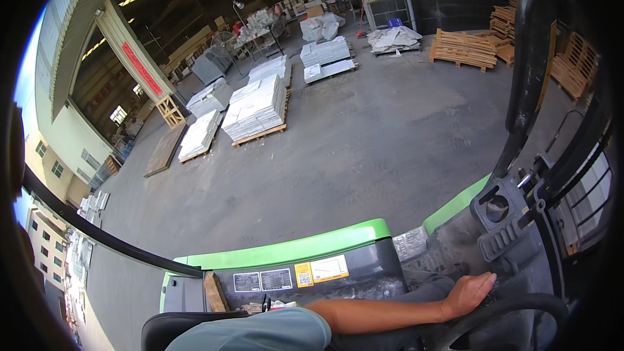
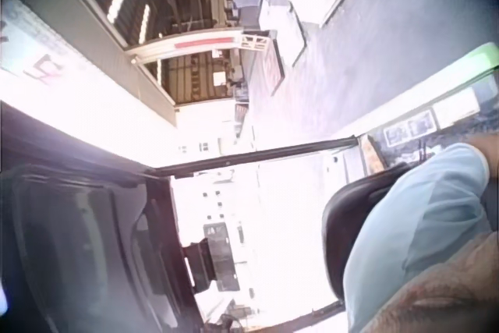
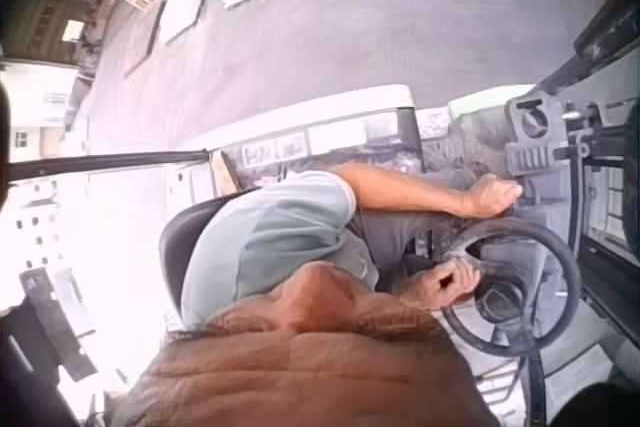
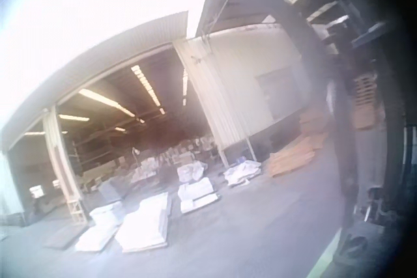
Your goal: The person operates a forklift inside a warehouse, steering and maneuvering around stacks of pallets and materials. They drive forward and reverse, adjusting direction to navigate the space.
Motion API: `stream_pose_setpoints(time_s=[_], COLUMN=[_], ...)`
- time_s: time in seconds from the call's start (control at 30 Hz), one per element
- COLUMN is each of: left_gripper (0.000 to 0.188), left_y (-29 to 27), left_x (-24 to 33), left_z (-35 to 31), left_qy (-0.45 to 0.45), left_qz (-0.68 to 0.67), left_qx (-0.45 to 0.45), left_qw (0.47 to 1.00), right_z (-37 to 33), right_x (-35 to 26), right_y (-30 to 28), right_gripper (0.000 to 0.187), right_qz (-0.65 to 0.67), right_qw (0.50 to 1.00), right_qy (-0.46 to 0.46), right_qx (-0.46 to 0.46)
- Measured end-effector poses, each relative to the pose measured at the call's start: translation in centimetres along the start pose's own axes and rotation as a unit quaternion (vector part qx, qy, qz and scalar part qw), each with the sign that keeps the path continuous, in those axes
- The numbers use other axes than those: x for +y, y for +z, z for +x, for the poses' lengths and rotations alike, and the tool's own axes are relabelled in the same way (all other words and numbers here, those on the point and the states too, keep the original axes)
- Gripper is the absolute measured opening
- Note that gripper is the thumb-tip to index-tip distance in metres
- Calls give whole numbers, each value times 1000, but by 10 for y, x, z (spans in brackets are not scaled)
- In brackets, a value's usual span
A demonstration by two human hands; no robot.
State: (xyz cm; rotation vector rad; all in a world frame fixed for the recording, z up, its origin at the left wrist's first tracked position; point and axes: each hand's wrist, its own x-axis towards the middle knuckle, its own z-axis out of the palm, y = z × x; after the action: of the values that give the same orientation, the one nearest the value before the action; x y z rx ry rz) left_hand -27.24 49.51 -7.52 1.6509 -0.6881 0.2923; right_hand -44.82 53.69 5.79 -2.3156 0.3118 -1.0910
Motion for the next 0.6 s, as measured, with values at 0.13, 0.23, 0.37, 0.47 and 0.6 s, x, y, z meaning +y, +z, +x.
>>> stream_pose_setpoints(time_s=[0.13, 0.23, 0.37, 0.47, 0.6], left_gripper=[13, 13, 14, 19, 12], left_y=[-62, -97, -172, -212, -299], left_x=[11, 13, 49, 46, 76], left_z=[-66, -117, -171, -226, -282], left_qy=[-36, -10, 14, 52, 17], left_qz=[-20, 26, 45, 62, 58], left_qx=[-1, -14, 4, 37, 0], left_qw=[999, 1000, 999, 996, 998], right_z=[-53, -84, -125, -147, -182], right_x=[-59, -105, -166, -219, -286], right_y=[5, 6, 11, 12, 7], right_gripper=[9, 7, 8, 9, 8], right_qz=[23, 2, -17, -42, -54], right_qw=[998, 996, 993, 988, 988], right_qy=[-47, -74, -118, -148, -145], right_qx=[-16, -39, -18, -5, 19])
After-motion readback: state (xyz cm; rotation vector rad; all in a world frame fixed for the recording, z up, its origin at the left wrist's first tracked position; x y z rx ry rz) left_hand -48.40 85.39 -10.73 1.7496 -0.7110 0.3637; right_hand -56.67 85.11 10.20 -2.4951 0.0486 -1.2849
